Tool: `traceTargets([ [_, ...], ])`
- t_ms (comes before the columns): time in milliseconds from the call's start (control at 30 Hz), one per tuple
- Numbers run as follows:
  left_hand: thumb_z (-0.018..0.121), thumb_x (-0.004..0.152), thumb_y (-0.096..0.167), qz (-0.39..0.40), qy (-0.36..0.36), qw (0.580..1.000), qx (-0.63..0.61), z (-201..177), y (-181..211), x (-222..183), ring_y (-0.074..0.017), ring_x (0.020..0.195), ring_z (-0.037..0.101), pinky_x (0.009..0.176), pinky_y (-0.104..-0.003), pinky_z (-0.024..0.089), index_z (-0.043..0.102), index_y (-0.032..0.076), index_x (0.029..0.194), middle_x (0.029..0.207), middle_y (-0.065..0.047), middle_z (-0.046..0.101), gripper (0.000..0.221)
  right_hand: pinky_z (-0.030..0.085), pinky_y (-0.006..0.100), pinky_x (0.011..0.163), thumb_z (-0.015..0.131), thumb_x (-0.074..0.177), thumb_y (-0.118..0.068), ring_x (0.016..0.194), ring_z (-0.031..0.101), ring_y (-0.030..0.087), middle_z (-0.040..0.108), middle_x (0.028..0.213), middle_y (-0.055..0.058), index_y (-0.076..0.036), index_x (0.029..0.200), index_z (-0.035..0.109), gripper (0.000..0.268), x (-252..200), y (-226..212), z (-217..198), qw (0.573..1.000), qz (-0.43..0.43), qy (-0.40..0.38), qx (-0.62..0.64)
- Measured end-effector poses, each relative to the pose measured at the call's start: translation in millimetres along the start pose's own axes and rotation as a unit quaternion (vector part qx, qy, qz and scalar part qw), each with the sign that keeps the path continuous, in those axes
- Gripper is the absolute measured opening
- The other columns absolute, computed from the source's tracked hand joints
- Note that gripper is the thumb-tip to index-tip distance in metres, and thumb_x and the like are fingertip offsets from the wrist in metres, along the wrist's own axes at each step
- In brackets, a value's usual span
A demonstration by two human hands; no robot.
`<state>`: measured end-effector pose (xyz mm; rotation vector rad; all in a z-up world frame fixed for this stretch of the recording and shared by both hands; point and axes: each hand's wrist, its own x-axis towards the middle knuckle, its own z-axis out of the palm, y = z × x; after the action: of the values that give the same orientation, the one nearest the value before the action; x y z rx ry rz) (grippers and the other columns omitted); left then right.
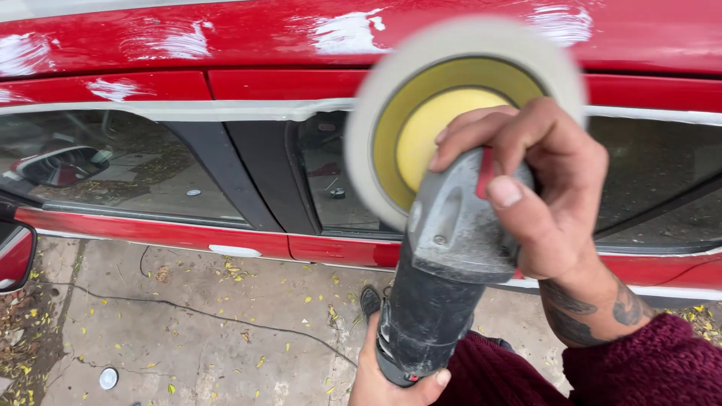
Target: Polishing the exterior paint and side mirror of a red vehicle using a power buffer.
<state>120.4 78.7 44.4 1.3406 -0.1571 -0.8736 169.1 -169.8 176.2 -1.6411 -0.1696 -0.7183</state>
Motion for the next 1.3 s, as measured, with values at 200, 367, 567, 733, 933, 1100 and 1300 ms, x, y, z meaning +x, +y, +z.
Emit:
traceTargets([
  [200, 0.088, 0.066, 0.019, 0.086, 0.075, 0.993, 0.017, -76.8, -29.5, -5.1, -0.0234, 0.111, 0.069, 0.102, -0.039, 0.051, 0.049, -0.003, 0.140, 0.121, -0.018, 0.071, 0.086, 0.054, 0.037, 0.094, 0.059, 0.093, -0.019, 0.096, 0.064, 0.020, 0.071, 0.104, 0.016, -0.008, 0.090, 0.044, 0.018, 46.2, 16.2, 82.6, 0.992, -0.018, -0.114, 0.057],
  [367, 0.084, 0.069, 0.016, 0.155, 0.083, 0.983, 0.046, -165.1, -85.7, -11.1, -0.0200, 0.092, 0.071, 0.090, -0.036, 0.054, 0.054, -0.007, 0.134, 0.100, -0.014, 0.075, 0.075, 0.054, 0.030, 0.081, 0.063, 0.094, -0.019, 0.085, 0.062, 0.014, 0.070, 0.098, 0.009, -0.008, 0.090, 0.043, 0.023, 74.1, 22.3, 150.8, 0.988, -0.021, -0.147, 0.049],
  [567, 0.076, 0.068, 0.008, 0.144, 0.112, 0.983, -0.031, -190.1, -104.0, -14.8, -0.0190, 0.055, 0.068, 0.056, -0.035, 0.060, 0.063, -0.010, 0.114, 0.066, -0.013, 0.072, 0.051, 0.053, 0.027, 0.073, 0.067, 0.095, -0.023, 0.076, 0.062, 0.010, 0.068, 0.096, 0.002, -0.009, 0.092, 0.044, 0.027, 80.6, 33.0, 188.7, 0.983, -0.028, -0.175, 0.053],
  [733, 0.070, 0.063, 0.009, 0.094, 0.134, 0.986, -0.036, -185.3, -129.8, -21.3, -0.0171, 0.048, 0.067, 0.050, -0.033, 0.059, 0.059, -0.003, 0.121, 0.061, -0.011, 0.072, 0.060, 0.051, 0.028, 0.071, 0.067, 0.095, -0.022, 0.075, 0.061, 0.012, 0.068, 0.095, 0.001, -0.010, 0.091, 0.044, 0.027, 68.0, 33.9, 169.2, 0.983, -0.028, -0.179, 0.037],
  [933, 0.079, 0.072, 0.012, 0.203, 0.103, 0.973, 0.029, -92.9, -46.2, -4.8, -0.0267, 0.116, 0.068, 0.105, -0.040, 0.047, 0.055, -0.010, 0.136, 0.122, -0.021, 0.072, 0.072, 0.052, 0.028, 0.074, 0.066, 0.096, -0.020, 0.077, 0.062, 0.013, 0.067, 0.094, 0.008, -0.006, 0.090, 0.044, 0.027, 44.2, 21.9, 94.1, 0.987, -0.024, -0.159, 0.020],
  [1100, 0.086, 0.067, 0.021, 0.089, 0.054, 0.994, 0.039, -14.5, -7.4, 3.8, -0.0233, 0.118, 0.068, 0.107, -0.039, 0.048, 0.048, -0.002, 0.141, 0.124, -0.016, 0.072, 0.086, 0.054, 0.038, 0.097, 0.059, 0.094, -0.017, 0.101, 0.064, 0.023, 0.069, 0.107, 0.015, -0.008, 0.092, 0.043, 0.018, 22.5, 2.2, 17.9, 0.992, -0.024, -0.113, 0.046],
  [1300, 0.087, 0.071, 0.019, 0.053, -0.040, 0.998, 0.016, 46.9, -23.4, 14.2, -0.0229, 0.126, 0.066, 0.114, -0.037, 0.044, 0.047, -0.002, 0.142, 0.130, -0.016, 0.071, 0.084, 0.051, 0.042, 0.105, 0.058, 0.099, -0.025, 0.109, 0.067, 0.028, 0.070, 0.100, 0.024, -0.008, 0.092, 0.044, 0.022, -28.9, -6.9, -66.0, 1.000, -0.021, 0.009, 0.017],
])
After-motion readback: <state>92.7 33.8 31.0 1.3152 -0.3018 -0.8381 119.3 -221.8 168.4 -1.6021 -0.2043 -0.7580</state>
